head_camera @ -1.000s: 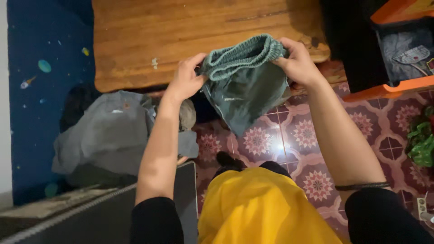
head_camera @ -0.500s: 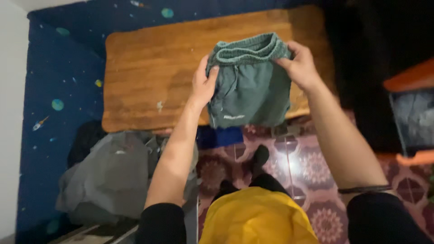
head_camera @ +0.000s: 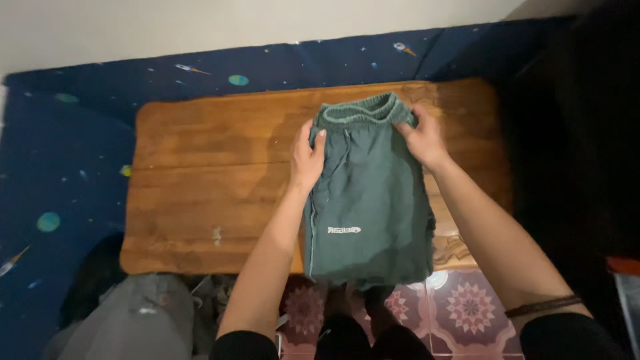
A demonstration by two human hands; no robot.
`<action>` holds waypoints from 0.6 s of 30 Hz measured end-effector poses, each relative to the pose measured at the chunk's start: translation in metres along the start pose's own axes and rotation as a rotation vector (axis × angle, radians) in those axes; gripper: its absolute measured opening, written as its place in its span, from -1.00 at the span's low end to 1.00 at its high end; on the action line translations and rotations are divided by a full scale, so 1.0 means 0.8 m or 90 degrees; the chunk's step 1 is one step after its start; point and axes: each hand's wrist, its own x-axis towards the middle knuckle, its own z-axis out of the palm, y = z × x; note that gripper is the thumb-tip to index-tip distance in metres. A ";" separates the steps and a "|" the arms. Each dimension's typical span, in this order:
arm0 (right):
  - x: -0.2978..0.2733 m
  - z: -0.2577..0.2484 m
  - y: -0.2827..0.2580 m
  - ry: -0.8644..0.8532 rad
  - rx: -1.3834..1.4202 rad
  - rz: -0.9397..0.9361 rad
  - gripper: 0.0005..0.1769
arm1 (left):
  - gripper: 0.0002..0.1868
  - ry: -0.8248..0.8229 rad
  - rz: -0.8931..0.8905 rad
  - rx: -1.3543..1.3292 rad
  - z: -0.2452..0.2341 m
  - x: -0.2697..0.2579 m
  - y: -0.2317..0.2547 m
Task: The person picks up denim pants from a pile, folds them on a wooden surface, and places them into a drawer. The person then picks up green pants, folds them on the same surface, and places them into the drawer.
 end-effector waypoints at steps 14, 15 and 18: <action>0.118 0.064 0.094 0.122 -0.481 -0.128 -0.62 | -0.60 -0.064 -0.132 0.208 0.067 0.113 -0.094; 0.121 0.067 0.097 0.117 -0.519 -0.135 -0.62 | -0.60 -0.088 -0.162 0.247 0.068 0.116 -0.100; 0.130 0.073 0.110 0.096 -0.516 -0.154 -0.64 | -0.71 -0.059 -0.013 0.345 0.063 0.128 -0.133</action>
